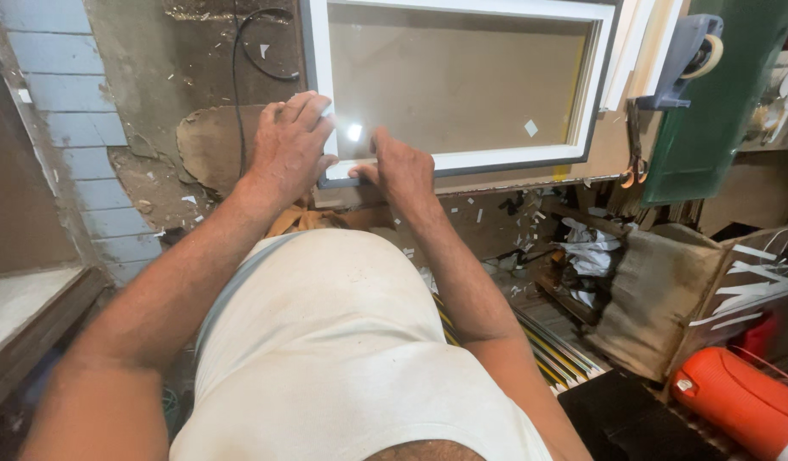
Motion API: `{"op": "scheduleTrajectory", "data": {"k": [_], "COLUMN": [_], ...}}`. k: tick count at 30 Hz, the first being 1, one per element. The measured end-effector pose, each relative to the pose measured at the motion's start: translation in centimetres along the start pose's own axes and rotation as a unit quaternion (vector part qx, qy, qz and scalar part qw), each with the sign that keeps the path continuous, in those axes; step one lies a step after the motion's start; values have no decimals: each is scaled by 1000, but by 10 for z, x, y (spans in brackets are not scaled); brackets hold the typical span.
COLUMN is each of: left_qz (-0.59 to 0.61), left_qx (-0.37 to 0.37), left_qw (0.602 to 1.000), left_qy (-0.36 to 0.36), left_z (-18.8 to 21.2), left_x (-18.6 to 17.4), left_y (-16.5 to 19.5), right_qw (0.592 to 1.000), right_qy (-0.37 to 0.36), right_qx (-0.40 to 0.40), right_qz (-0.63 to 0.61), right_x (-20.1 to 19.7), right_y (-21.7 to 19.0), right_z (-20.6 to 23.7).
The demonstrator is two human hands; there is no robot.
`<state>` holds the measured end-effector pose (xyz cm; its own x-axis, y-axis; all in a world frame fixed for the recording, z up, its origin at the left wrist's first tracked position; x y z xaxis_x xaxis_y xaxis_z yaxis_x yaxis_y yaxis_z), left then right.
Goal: The person assembles a picture frame on a workbench: they position the glass inside the black frame, align the white mat over it, press the backing into place, run tape along the frame edges with a tape dispenser, and press the frame edges to seat them. At the end they lift the finished frame and carry it across the workshop to set it down.
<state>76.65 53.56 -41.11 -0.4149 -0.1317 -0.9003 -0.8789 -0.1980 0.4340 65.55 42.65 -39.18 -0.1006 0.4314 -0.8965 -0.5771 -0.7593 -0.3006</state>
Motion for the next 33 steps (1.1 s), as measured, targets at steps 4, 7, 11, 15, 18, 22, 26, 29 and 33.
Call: {"op": "scheduleTrajectory", "data": {"k": [4, 7, 11, 15, 18, 22, 26, 29, 33], "left_qz": [-5, -15, -15, 3, -6, -5, -52, 119, 160], "left_qx": [13, 2, -1, 10, -2, 3, -106, -255, -321], "left_qw": [999, 1000, 1000, 999, 999, 1000, 993, 959, 931], "left_qy": [36, -6, -22, -40, -42, -30, -19, 18, 64], "left_z": [-1, -3, -12, -21, -28, -30, -26, -13, -14], "left_x": [-5, 0, -3, -4, -1, 1, 16, 34, 64], "left_y": [7, 16, 37, 58, 74, 96, 118, 132, 165], "right_qw": [1000, 1000, 998, 986, 979, 965, 906, 856, 801], "right_qy": [10, 5, 35, 76, 111, 185, 321, 404, 508], "right_qx": [-1, -7, -25, -74, -40, 78, 192, 260, 291], "right_qz": [-13, -20, -56, -130, -167, -172, -195, -193, -123], "right_x": [-2, -6, -18, -32, -46, -77, -123, -161, -215], "right_y": [1, 7, 27, 63, 105, 200, 332, 438, 563], "right_z": [5, 9, 21, 44, 62, 96, 140, 163, 177]}}
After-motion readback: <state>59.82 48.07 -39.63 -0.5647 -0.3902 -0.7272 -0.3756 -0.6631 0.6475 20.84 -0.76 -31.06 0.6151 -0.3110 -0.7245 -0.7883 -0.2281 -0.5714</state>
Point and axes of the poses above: each hand's wrist, its own z-axis away from the middle knuckle, its own x-axis out of the palm, y = z × x, the point moved 6 cm from there along -z, towards the middle knuckle, and after that the axes turned 2 degrees about -y, right-handed, at the moved point
